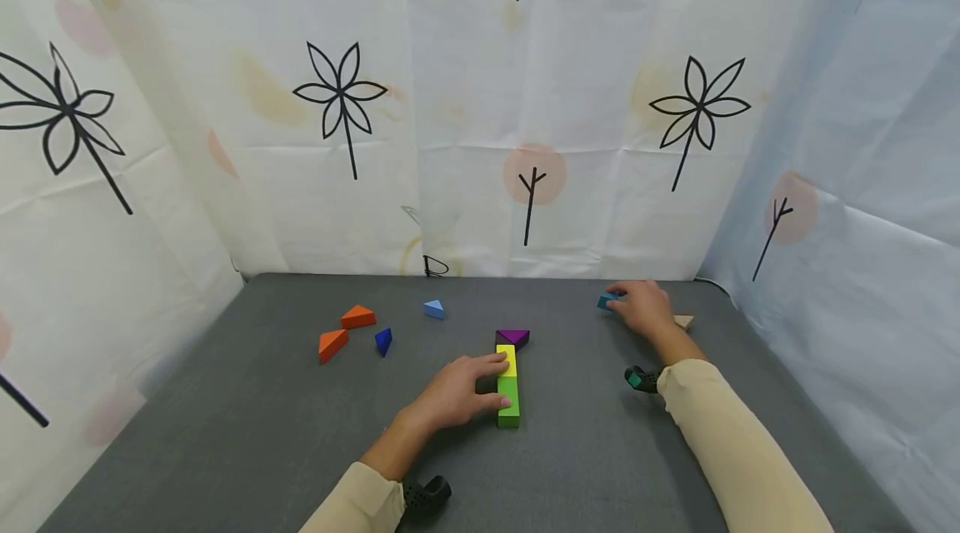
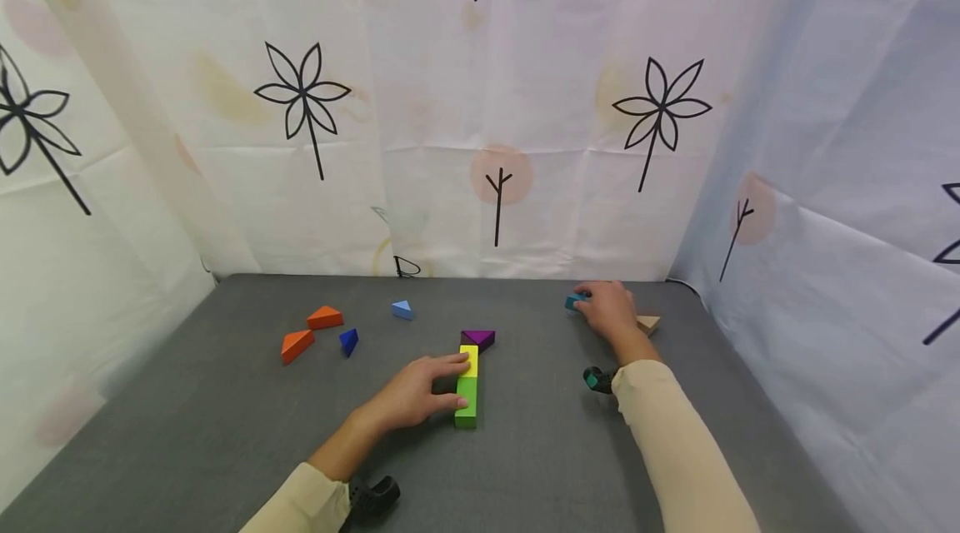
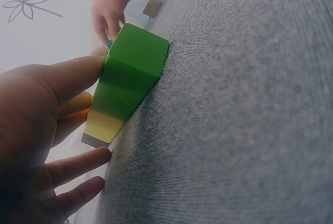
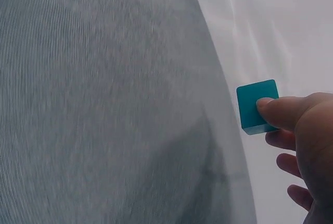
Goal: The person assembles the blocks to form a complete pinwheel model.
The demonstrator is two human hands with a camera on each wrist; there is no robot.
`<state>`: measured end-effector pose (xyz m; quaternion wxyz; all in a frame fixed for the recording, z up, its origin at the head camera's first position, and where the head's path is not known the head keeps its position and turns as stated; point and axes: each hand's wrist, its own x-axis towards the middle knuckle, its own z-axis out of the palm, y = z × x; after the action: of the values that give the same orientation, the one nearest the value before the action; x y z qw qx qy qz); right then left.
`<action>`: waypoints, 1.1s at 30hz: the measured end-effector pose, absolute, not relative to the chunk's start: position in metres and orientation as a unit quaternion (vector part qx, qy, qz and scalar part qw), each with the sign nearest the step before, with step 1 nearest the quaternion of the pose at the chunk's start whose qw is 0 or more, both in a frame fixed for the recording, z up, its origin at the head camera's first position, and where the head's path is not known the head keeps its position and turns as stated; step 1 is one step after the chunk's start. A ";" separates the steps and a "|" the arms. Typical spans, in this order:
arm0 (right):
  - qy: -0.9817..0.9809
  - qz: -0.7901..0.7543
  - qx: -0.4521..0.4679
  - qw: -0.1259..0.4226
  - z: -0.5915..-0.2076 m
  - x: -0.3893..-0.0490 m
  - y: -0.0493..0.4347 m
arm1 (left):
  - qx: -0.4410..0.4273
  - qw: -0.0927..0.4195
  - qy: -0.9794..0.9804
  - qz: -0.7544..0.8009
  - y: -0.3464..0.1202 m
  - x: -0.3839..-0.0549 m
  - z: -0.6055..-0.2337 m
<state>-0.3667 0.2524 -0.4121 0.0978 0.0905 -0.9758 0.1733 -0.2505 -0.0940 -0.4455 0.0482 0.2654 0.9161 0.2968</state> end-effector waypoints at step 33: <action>-0.961 0.184 0.187 0.084 -0.403 -0.375 0.152 | 0.264 0.062 0.913 0.305 -0.095 -0.253 -0.445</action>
<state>-0.3747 0.1517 -0.4029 0.0836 0.1867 -0.9613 0.1844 -0.2530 -0.0946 -0.4446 0.0618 0.2642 0.9130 0.3046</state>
